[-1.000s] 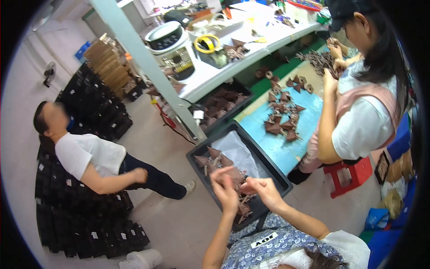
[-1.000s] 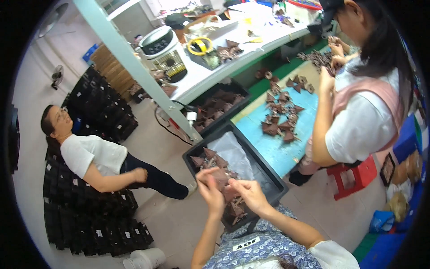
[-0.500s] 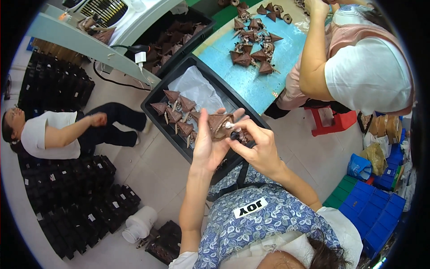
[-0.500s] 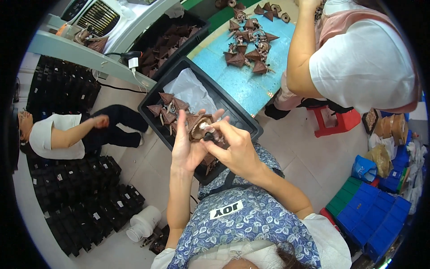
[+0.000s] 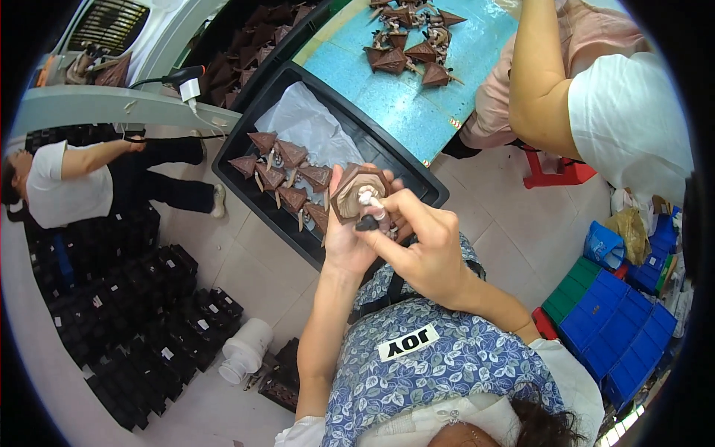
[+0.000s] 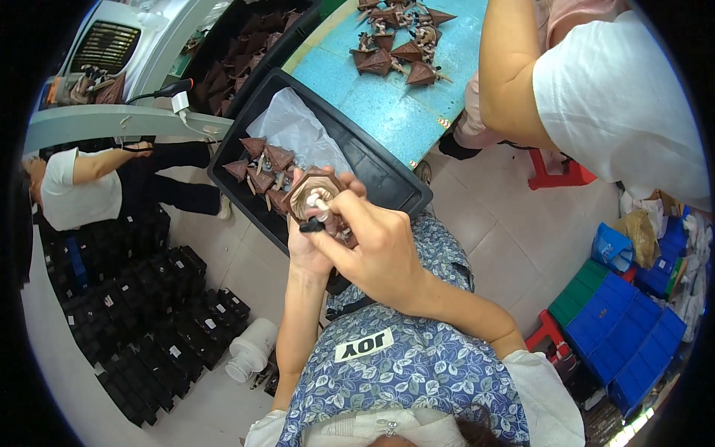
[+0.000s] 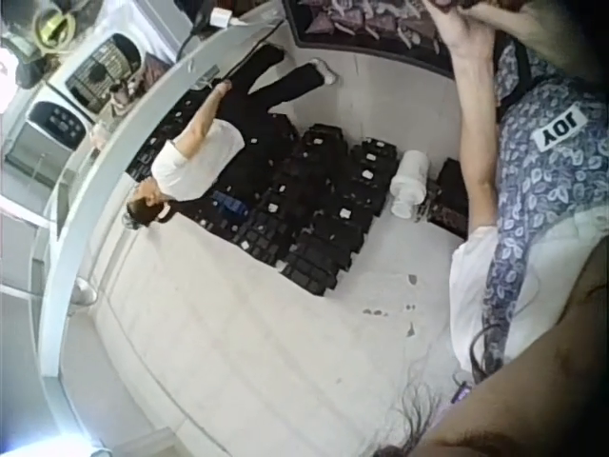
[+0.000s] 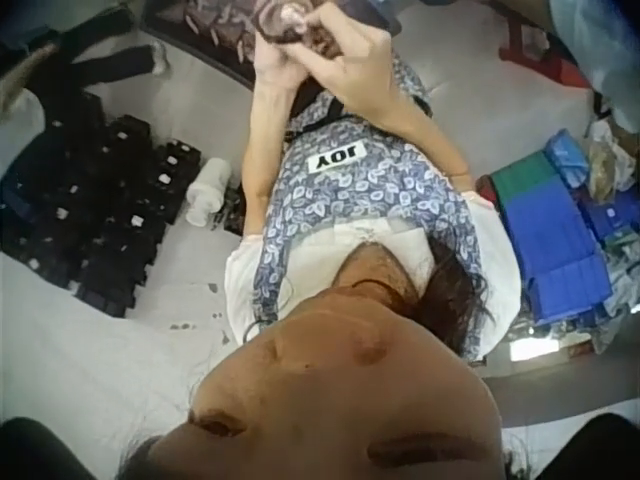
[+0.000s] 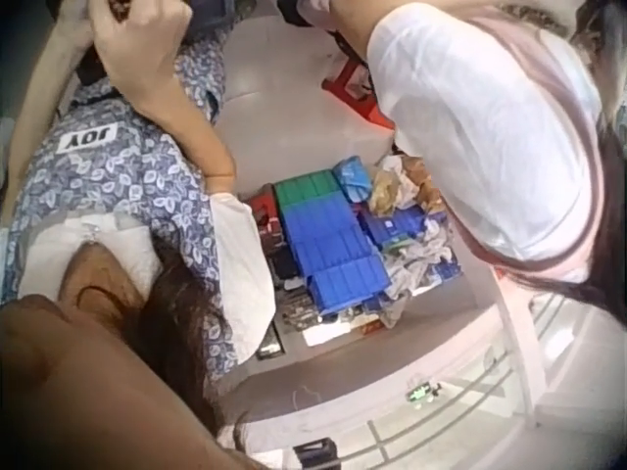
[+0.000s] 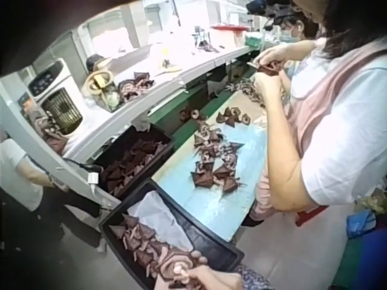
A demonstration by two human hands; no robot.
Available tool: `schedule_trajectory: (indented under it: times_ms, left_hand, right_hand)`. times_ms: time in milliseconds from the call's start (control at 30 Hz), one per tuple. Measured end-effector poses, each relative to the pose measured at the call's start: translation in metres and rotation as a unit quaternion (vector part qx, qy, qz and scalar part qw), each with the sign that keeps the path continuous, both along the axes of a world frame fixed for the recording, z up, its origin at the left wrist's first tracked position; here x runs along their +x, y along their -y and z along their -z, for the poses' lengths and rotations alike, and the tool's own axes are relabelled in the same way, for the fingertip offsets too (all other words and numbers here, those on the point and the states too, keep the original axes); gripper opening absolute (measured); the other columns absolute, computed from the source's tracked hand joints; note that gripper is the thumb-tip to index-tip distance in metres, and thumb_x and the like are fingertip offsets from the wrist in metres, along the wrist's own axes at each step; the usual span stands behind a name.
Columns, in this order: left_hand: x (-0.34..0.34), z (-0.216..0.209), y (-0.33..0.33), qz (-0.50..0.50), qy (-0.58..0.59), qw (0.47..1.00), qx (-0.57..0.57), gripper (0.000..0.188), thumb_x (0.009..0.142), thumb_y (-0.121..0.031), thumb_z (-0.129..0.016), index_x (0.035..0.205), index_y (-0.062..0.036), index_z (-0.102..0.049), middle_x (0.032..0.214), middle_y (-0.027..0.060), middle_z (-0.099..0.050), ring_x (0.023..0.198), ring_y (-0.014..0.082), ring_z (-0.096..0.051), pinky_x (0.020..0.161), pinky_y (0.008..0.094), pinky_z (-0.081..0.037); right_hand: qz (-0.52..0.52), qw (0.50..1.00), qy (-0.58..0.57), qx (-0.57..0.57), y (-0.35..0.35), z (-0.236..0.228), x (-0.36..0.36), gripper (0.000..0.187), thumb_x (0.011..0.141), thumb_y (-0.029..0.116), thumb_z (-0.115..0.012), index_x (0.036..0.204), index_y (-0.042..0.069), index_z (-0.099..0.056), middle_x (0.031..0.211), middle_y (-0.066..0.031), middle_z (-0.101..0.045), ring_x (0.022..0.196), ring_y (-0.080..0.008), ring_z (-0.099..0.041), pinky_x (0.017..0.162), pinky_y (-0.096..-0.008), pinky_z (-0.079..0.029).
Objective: The person assembles small plastic figurine parts by applying glue from a bottle to the parts and joining them together by hand.
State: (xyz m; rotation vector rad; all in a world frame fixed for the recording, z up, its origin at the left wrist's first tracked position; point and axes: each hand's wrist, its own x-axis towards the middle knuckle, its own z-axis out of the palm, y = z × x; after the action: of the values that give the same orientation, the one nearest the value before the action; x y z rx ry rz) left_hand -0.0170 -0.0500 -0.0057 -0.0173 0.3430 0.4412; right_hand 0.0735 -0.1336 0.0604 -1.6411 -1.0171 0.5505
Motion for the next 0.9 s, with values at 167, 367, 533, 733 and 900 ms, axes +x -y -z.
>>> schedule_trajectory:
  times_ms: [167,367,533,733,900]
  left_hand:
    - [0.006,0.005,0.005,-0.002,0.011,0.999,-0.038,0.044,0.097,-0.048,-0.042,0.111,-0.0094,-0.058,0.105,0.0079,-0.058,0.099,0.023,-0.056,0.075,0.0371,-0.052]
    - [0.023,0.001,0.012,-0.071,0.121,0.979,-0.146,0.028,0.095,-0.031,-0.052,0.108,-0.0066,-0.057,0.101,0.005,-0.052,0.1,0.0188,-0.049,0.088,0.0341,-0.046]
    - [0.023,0.008,0.011,-0.115,0.159,0.967,-0.162,0.026,0.097,-0.033,-0.049,0.103,-0.0086,-0.055,0.096,0.0036,-0.05,0.099,0.0177,-0.047,0.085,0.0336,-0.046]
    - [-0.02,0.085,0.016,-0.03,-0.542,0.77,0.337,0.041,0.102,-0.036,-0.04,0.103,0.0013,-0.058,0.089,0.0085,-0.064,0.079,0.0186,-0.06,0.077,0.0321,-0.048]
    - [-0.051,0.103,0.033,0.009,-0.618,0.599,0.509,0.025,0.095,-0.012,-0.046,0.11,0.0046,-0.056,0.107,0.0193,-0.057,0.1,0.0331,-0.056,0.09,0.0403,-0.043]
  right_hand:
    - [0.011,0.999,0.041,0.034,-0.003,0.009,0.007,0.03,0.064,0.007,-0.081,0.085,-0.001,-0.06,0.077,-0.0106,-0.06,0.058,-0.0166,-0.057,0.048,-0.0247,-0.045]
    - [0.006,0.988,0.151,-0.018,0.001,-0.002,0.005,0.038,0.059,0.012,-0.08,0.09,0.0,-0.062,0.084,-0.0087,-0.056,0.086,-0.0278,-0.061,0.07,-0.0343,-0.053]
    - [0.0,0.985,0.169,0.037,0.002,0.012,0.001,0.038,0.059,0.009,-0.078,0.094,0.002,-0.062,0.087,-0.0093,-0.057,0.085,-0.0277,-0.059,0.068,-0.0345,-0.052]
    - [-0.04,0.962,-0.217,-0.163,0.019,0.13,-0.009,0.036,0.076,0.002,-0.071,0.107,-0.006,-0.056,0.093,-0.0161,-0.065,0.07,-0.0171,-0.065,0.062,-0.0303,-0.053]
    - [-0.036,0.906,-0.36,-0.218,0.02,0.194,-0.01,0.032,0.075,-0.006,-0.067,0.105,-0.004,-0.058,0.093,-0.0114,-0.067,0.083,-0.0151,-0.064,0.075,-0.0278,-0.051]
